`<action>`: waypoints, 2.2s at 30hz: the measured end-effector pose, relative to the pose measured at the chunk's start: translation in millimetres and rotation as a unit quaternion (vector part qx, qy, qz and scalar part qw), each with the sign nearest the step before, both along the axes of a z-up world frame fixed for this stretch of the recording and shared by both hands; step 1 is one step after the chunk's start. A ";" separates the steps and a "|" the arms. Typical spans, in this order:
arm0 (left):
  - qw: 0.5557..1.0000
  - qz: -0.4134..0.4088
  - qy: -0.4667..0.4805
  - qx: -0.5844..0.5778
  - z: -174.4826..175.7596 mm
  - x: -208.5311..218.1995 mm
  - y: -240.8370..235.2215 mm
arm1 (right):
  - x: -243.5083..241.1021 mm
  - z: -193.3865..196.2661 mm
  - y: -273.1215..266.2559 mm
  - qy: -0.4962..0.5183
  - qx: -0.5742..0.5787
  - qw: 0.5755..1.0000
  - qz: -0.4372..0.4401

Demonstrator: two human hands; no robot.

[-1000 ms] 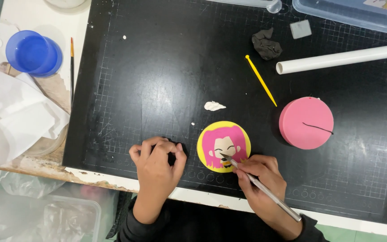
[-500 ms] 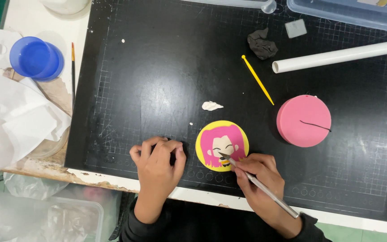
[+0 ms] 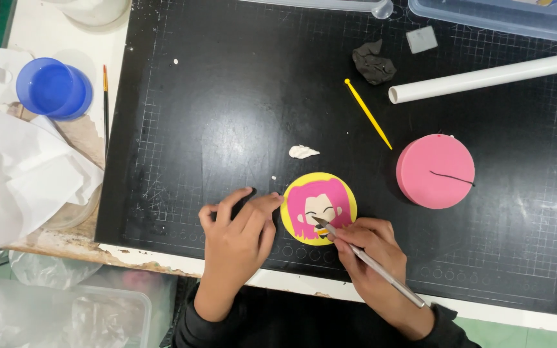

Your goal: The person shapes small pieces of white clay and places them onto a circular yellow and pink clay base to form facial features. They use a silver sculpting tool to refine the details of the clay face. The person repeatedly rolls and presses the clay by hand to create the design.

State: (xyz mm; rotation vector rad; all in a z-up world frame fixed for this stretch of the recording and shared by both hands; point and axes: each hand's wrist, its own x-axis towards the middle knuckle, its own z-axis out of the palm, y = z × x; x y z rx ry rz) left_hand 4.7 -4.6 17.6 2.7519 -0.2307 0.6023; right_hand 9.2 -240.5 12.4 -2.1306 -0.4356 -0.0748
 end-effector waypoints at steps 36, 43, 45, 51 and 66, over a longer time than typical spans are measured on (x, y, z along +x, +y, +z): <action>0.998 -0.035 -0.032 0.051 -1.5 -3.6 -12.5 | 3.0 1.7 0.5 -0.039 -0.019 0.999 0.017; 0.997 -0.033 -0.025 0.070 0.8 -2.8 -14.3 | 3.2 0.7 -0.7 -0.030 -0.021 0.999 0.031; 0.997 -0.032 -0.025 0.065 -0.2 -3.0 -14.2 | 3.0 1.6 0.3 -0.029 0.012 0.999 0.023; 0.997 -0.036 -0.011 0.066 2.1 -3.3 -13.7 | 3.1 3.9 2.5 -0.029 -0.002 1.000 0.008; 0.998 -0.051 -0.010 0.033 -3.2 -4.8 -10.3 | 3.0 2.3 -0.5 -0.029 0.002 0.999 0.029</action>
